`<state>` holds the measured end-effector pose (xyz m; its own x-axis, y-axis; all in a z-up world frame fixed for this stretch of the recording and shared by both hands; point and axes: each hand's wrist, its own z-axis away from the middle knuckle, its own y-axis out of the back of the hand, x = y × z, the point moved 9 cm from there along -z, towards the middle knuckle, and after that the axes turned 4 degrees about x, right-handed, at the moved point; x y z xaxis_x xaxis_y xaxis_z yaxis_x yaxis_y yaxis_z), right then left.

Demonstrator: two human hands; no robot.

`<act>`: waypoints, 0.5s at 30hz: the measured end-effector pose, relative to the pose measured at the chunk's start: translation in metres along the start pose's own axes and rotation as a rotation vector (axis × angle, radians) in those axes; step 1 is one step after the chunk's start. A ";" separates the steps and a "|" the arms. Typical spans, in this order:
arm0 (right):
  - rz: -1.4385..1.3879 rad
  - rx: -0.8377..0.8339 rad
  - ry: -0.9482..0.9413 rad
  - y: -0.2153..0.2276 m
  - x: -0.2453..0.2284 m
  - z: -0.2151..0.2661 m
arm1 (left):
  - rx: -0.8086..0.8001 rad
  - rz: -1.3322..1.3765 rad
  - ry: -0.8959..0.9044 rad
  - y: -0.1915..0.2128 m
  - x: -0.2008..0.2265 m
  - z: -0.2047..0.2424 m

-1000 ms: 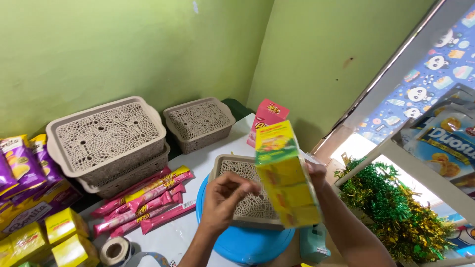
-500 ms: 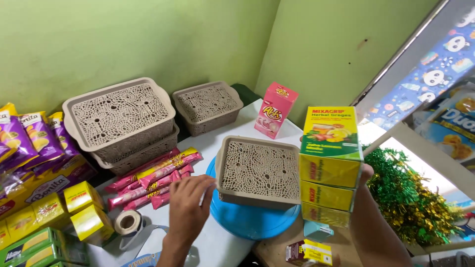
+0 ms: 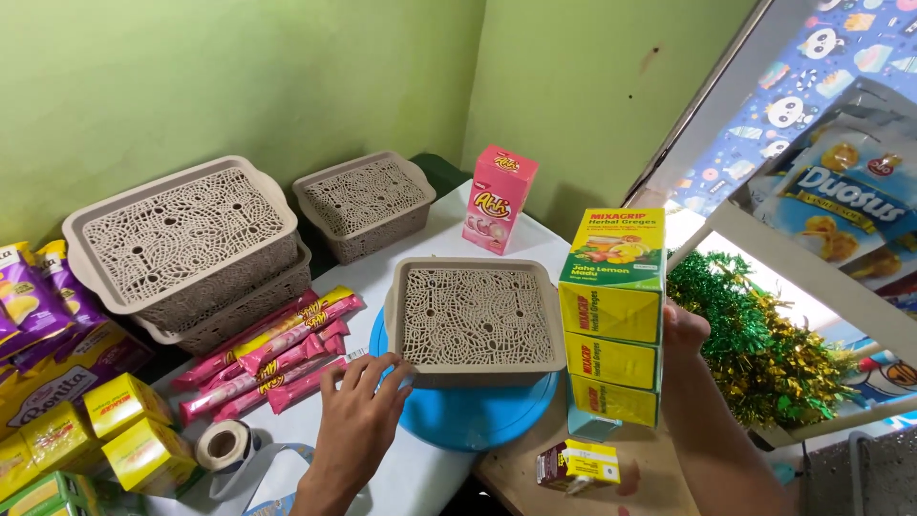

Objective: The person arranges various snack items, including boxes of tea and bags of cookies, into a beige plastic basket. They place the items one by one, stacking them neatly within the basket, which sits on a blue stool in a room with green walls.

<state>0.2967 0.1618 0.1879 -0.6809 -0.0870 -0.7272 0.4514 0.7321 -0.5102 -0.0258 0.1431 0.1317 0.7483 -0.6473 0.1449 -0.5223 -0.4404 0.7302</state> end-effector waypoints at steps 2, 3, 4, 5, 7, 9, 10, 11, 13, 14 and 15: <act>-0.024 -0.006 -0.001 0.007 0.003 0.004 | 0.020 0.029 0.000 0.002 0.001 0.002; -0.035 -0.007 -0.001 0.008 0.005 0.005 | 0.020 0.028 -0.001 0.000 0.002 0.004; -0.047 -0.009 0.000 0.009 0.006 0.006 | 0.036 0.016 0.002 0.000 0.002 0.006; -0.057 -0.011 -0.001 0.009 0.004 0.006 | 0.052 0.005 0.005 0.000 0.003 0.007; -0.073 0.036 0.009 0.006 0.008 0.001 | 0.033 -0.006 0.006 -0.005 0.003 0.014; -0.092 0.079 0.016 0.001 0.011 -0.007 | 0.013 -0.019 0.011 -0.008 0.003 0.021; -0.076 0.098 -0.007 -0.003 0.015 -0.012 | 0.034 -0.015 0.031 -0.007 0.001 0.023; -0.060 0.118 -0.030 -0.008 0.018 -0.016 | 0.055 -0.011 0.050 -0.005 0.001 0.026; -0.033 0.108 0.008 -0.020 0.018 -0.030 | 0.084 -0.004 0.118 0.007 -0.001 0.032; -0.005 0.102 0.048 -0.026 0.016 -0.037 | 0.113 0.005 0.182 0.014 -0.004 0.036; -0.006 0.095 0.047 -0.032 0.017 -0.042 | 0.116 0.000 0.184 0.025 -0.003 0.039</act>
<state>0.2462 0.1657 0.2110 -0.7089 -0.0583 -0.7029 0.4984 0.6639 -0.5576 -0.0573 0.1099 0.1239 0.8049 -0.5274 0.2722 -0.5580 -0.5162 0.6497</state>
